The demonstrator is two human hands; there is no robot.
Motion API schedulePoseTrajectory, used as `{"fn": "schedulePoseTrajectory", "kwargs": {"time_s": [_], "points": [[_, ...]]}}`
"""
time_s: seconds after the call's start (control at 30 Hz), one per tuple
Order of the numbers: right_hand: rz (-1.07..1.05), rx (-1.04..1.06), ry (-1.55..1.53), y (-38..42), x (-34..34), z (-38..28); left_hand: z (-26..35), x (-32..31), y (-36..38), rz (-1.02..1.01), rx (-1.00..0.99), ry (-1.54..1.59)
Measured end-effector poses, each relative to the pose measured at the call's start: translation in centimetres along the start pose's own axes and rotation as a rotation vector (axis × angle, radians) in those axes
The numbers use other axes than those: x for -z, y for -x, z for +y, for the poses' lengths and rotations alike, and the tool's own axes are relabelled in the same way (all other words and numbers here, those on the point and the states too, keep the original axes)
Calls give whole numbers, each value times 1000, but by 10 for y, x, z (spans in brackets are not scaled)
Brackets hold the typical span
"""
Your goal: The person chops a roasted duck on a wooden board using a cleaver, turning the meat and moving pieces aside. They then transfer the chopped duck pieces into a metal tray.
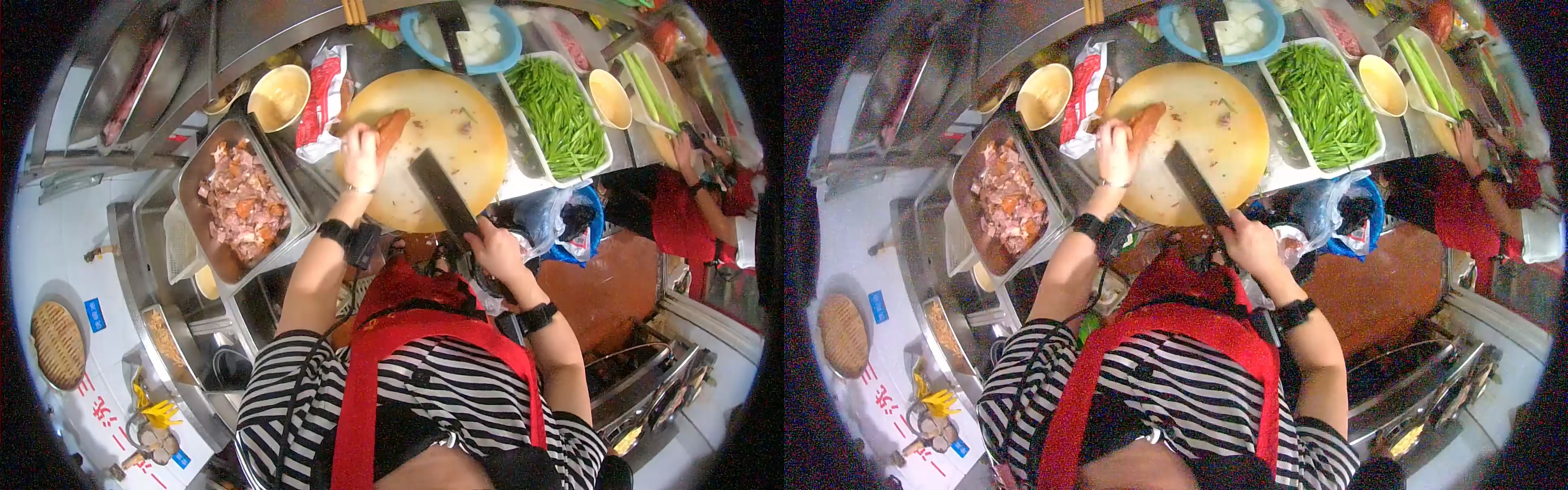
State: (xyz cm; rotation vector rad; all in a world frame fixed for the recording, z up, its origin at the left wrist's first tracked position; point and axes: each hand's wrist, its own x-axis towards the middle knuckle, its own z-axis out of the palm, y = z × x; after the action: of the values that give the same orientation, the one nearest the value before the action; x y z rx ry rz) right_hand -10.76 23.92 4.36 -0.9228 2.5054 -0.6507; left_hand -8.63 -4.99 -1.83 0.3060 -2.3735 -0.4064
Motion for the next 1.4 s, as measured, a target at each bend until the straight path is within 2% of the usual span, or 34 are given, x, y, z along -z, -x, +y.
{"fn": "schedulePoseTrajectory", "kwargs": {"time_s": [0.1,0.17,0.23,0.27,0.33,0.4,0.47,0.5,0.57,0.63,0.67,0.8,0.9,1.0,1.03,1.07,1.1,1.13,1.3,1.4], "points": [[2,17,73,-20,-8,2,-1,9,42,-222,-42,-68],[53,-39,186,-26,-5,8,9,14,65,-277,8,-1],[138,3,224,-33,3,14,26,33,66,-324,47,65],[164,27,164,-37,10,15,29,34,71,-325,59,68],[205,106,161,-43,35,-7,33,33,75,-113,234,174],[208,140,164,-49,50,-34,32,30,78,-91,274,168],[358,177,14,-59,53,-61,31,27,81,-64,335,152],[351,182,18,-69,42,-69,29,25,81,-60,344,151],[192,70,246,-88,7,-71,29,22,83,-28,344,157],[55,193,508,-109,-43,-46,28,16,83,8,337,128],[-47,173,503,-111,-34,-54,24,14,82,13,336,145],[-44,187,527,-111,-11,-45,31,7,76,-8,291,210],[31,135,499,-102,18,-53,37,-4,71,-3,295,194],[318,167,375,-100,31,-60,38,-5,66,-88,354,159],[308,160,378,-109,10,-45,38,-5,64,-55,350,161],[198,196,528,-119,-22,-23,40,-4,68,-28,346,164],[98,238,678,-122,-27,-29,42,-3,71,-29,345,170],[30,170,641,-122,-28,-36,39,-3,70,-22,344,177],[20,158,533,-115,1,-34,30,-15,59,8,288,215],[158,78,416,-100,31,-55,37,-19,56,-71,359,224]]}}
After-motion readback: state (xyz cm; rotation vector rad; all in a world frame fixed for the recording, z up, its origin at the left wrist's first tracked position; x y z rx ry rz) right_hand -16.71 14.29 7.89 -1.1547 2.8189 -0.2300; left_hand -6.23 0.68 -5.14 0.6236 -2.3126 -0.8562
